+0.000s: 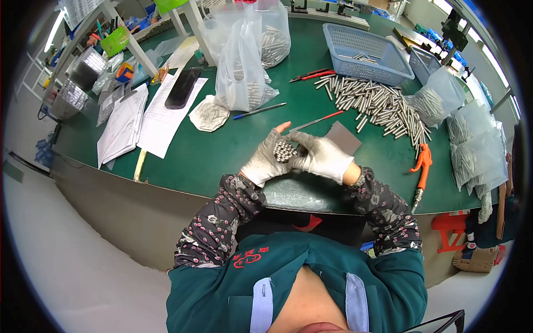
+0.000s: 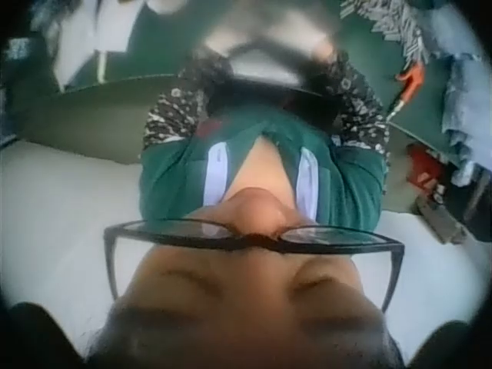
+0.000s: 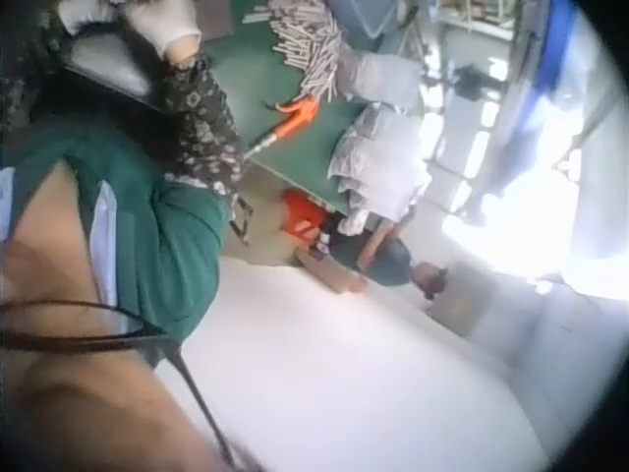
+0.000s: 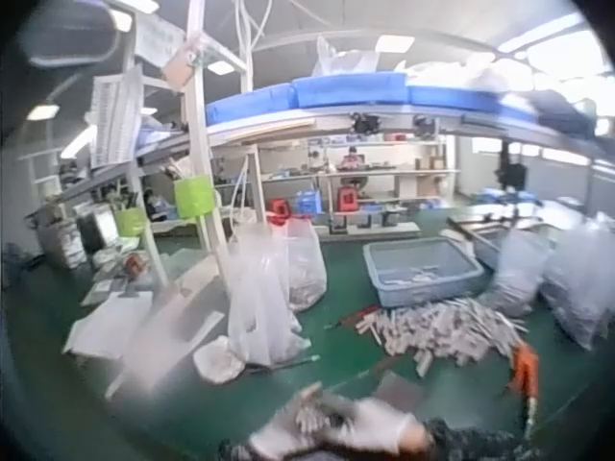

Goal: Organizing small metal pins into a bundle, smoothing/polishing the ends with a sanding block, and cleaning them with a compressed air gun.

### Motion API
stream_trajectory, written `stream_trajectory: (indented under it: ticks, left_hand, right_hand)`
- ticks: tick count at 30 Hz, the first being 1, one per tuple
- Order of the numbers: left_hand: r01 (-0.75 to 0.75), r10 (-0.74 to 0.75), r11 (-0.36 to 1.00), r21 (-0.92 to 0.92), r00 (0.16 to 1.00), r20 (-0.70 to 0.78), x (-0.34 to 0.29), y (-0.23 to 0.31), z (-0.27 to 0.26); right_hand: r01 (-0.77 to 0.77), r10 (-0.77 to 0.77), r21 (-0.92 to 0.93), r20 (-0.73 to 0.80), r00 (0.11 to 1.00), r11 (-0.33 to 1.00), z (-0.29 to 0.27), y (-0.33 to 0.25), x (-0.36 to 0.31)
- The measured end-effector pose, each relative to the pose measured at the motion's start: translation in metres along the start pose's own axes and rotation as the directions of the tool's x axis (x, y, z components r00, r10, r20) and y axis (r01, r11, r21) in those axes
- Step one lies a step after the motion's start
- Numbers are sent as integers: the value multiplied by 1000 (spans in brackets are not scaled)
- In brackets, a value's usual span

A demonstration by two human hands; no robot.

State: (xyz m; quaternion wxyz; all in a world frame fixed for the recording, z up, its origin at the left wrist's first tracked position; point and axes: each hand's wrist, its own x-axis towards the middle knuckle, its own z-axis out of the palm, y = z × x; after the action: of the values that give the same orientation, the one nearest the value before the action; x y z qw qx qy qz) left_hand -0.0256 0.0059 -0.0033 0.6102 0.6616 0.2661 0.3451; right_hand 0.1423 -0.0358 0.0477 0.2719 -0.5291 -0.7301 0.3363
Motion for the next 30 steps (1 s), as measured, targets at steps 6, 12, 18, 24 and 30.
stream_trajectory:
  ticks: [6, 12, 18, 24, 30]
  left_hand:
    - [2, 27, 942, 334, 996, -80, 0, 5, 0]
    - [10, 22, 914, 405, 997, -74, 0, 13, 3]
    - [66, -52, 961, 268, 997, -59, 0, 12, 2]
    - [26, -12, 973, 228, 998, -59, 0, 4, 1]
    - [40, -33, 989, 143, 998, -49, 2, 8, 3]
  right_hand:
    - [15, -170, -645, -178, 969, 764, -46, 18, 34]
    - [-78, 99, -781, -21, 995, 619, -48, 47, 74]
    - [107, -106, -675, 43, 993, 730, -56, 47, 74]
    - [132, -121, -275, 59, 991, 952, -65, 0, 41]
    - [182, -19, -439, 351, 936, 880, -53, -8, 33]
